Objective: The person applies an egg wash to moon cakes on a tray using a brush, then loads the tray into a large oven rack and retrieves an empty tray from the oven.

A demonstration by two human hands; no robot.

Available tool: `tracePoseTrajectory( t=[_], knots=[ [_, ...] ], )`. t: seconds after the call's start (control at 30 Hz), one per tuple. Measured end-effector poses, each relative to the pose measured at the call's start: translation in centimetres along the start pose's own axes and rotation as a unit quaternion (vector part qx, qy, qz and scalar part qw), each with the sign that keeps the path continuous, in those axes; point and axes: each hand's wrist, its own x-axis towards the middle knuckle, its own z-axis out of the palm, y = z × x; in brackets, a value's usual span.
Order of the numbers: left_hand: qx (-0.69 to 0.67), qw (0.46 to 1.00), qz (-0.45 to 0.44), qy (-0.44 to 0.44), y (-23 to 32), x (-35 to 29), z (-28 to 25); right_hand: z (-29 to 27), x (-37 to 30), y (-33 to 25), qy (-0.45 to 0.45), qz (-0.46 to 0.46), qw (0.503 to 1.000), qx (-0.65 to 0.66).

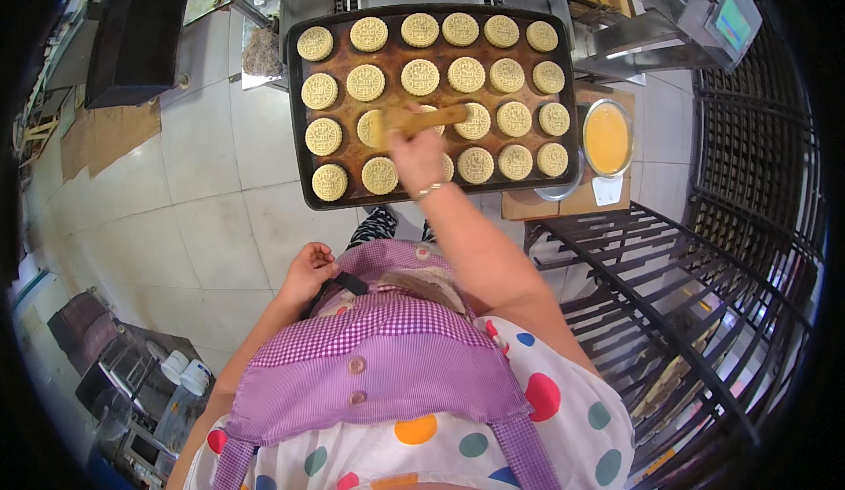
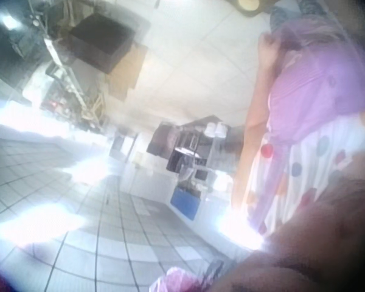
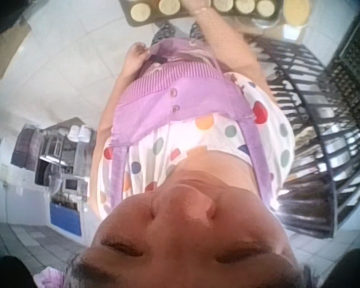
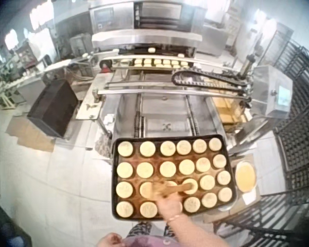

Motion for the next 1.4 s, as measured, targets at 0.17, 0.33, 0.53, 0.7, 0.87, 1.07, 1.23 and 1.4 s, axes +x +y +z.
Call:
tracePoseTrajectory(
  t=[0.17, 0.33, 0.53, 0.7, 0.87, 1.07, 1.23, 1.4],
  knots=[
    [0.012, 1.000, 0.003, 0.012, -0.2, 0.1, -0.4, 2.4, 0.9, 0.1, 0.023, 0.032, 0.993, -0.114],
    [-0.009, 1.000, -0.002, 0.027, -2.0, -0.6, -1.3, -12.2, 5.0, 2.4, 0.126, 0.138, 0.966, -0.180],
    [0.022, 0.999, -0.010, 0.025, -1.8, -0.6, -1.6, -13.6, 3.1, 4.2, 0.254, -0.054, 0.940, -0.222],
    [0.035, 0.999, 0.025, -0.002, 0.1, 0.1, -0.5, 0.6, -7.3, 0.8, -0.062, -0.003, 0.991, -0.116],
    [0.035, 0.999, 0.011, -0.012, 0.7, 0.4, 0.1, -1.7, -8.1, 2.8, -0.004, -0.003, 0.998, -0.069],
    [0.042, 0.999, -0.001, -0.006, -0.5, -0.1, 0.2, -16.9, -4.1, 9.9, 0.212, 0.014, 0.977, 0.000],
    [0.052, 0.998, -0.022, -0.015, 1.9, 0.7, 2.1, -13.0, -5.8, 6.6, 0.102, 0.011, 0.973, -0.207],
    [0.084, 0.996, 0.011, -0.004, 3.1, 1.7, 3.5, -13.6, -5.0, 6.8, 0.081, 0.025, 0.988, -0.131]
  ],
)
